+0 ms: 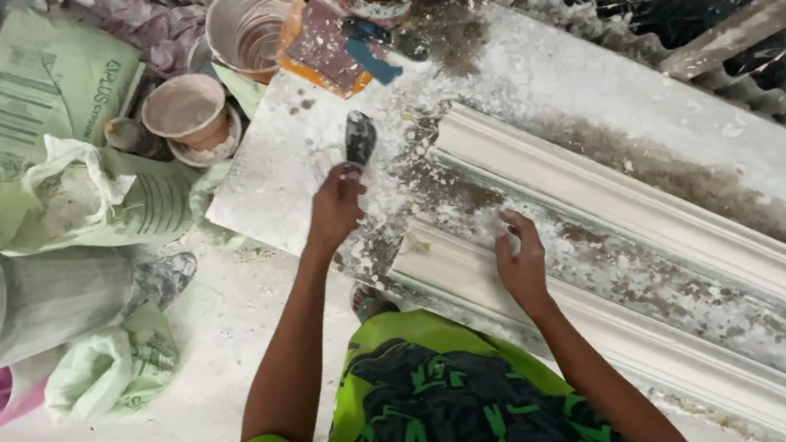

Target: Smoothing and refining the edges of decorative plaster molding strips using a putty knife.

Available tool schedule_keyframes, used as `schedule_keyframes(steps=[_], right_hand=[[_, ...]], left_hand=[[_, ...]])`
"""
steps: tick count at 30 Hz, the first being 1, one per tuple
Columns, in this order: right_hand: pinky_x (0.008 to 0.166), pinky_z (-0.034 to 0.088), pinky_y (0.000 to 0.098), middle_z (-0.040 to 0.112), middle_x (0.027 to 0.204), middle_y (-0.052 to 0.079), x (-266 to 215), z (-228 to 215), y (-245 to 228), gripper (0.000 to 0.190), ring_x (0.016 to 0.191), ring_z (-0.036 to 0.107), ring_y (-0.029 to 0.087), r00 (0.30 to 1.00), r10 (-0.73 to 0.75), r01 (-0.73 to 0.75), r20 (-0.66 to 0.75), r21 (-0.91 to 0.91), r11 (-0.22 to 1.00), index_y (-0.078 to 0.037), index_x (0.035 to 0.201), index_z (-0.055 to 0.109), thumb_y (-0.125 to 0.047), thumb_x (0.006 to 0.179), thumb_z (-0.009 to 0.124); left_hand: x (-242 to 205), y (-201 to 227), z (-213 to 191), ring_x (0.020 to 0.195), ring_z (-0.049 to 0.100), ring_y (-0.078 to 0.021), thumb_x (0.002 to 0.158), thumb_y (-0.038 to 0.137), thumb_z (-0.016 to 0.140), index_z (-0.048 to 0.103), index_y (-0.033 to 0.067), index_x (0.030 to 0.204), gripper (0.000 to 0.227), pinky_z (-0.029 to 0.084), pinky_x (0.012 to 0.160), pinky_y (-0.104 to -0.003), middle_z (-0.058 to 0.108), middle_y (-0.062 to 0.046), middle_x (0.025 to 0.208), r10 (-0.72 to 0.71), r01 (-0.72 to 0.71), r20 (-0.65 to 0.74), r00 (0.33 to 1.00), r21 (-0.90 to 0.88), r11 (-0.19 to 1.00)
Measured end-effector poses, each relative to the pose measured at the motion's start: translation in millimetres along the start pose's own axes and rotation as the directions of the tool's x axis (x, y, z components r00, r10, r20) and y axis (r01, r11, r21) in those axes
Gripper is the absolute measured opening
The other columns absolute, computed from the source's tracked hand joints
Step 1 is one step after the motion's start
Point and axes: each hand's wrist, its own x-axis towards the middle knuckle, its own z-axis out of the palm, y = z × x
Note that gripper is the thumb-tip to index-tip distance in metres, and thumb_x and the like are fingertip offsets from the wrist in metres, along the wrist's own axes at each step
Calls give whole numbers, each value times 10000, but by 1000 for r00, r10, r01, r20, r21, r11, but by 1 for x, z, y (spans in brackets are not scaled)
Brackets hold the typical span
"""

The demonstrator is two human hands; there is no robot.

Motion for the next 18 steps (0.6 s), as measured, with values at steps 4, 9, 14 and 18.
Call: schedule_keyframes(steps=[4, 9, 14, 18], right_hand=[[960, 541, 351, 663, 1246, 175, 6, -19, 35, 350, 1107, 666, 252, 997, -48, 55, -64, 104, 993, 16, 1394, 514, -121, 1075, 560], [923, 540, 297, 678, 1142, 121, 1, -24, 67, 346, 1023, 656, 164, 997, 62, -51, -36, 242, 969, 12, 1386, 490, -114, 1073, 565], [812, 536, 288, 708, 1004, 90, 24, -8, 75, 304, 887, 648, 143, 990, 125, -136, 67, 198, 971, -6, 1315, 542, -140, 1047, 592], [726, 531, 322, 717, 874, 100, 51, 7, 58, 200, 774, 643, 185, 950, 282, -281, 137, -27, 959, -24, 1113, 651, -217, 1063, 644]], left_hand=[[0, 23, 38, 576, 621, -179, 1083, 300, 541, 540, 79, 1404, 390, 488, 455, -339, 719, -77, 994, -315, 400, 247, 916, -552, 731], [31, 5, 6, 457, 527, -115, 1038, 292, 496, 445, 252, 1470, 436, 447, 379, -286, 605, -45, 842, -465, 342, 67, 883, -770, 538], [99, -72, -46, 509, 545, -177, 1072, 203, 445, 575, 192, 1263, 232, 474, 438, -305, 595, -74, 822, -620, 293, 91, 780, -928, 233], [128, -108, -42, 467, 494, -177, 1082, 241, 417, 580, 163, 1151, 193, 418, 389, -312, 548, -67, 741, -723, 221, -24, 691, -945, 243]])
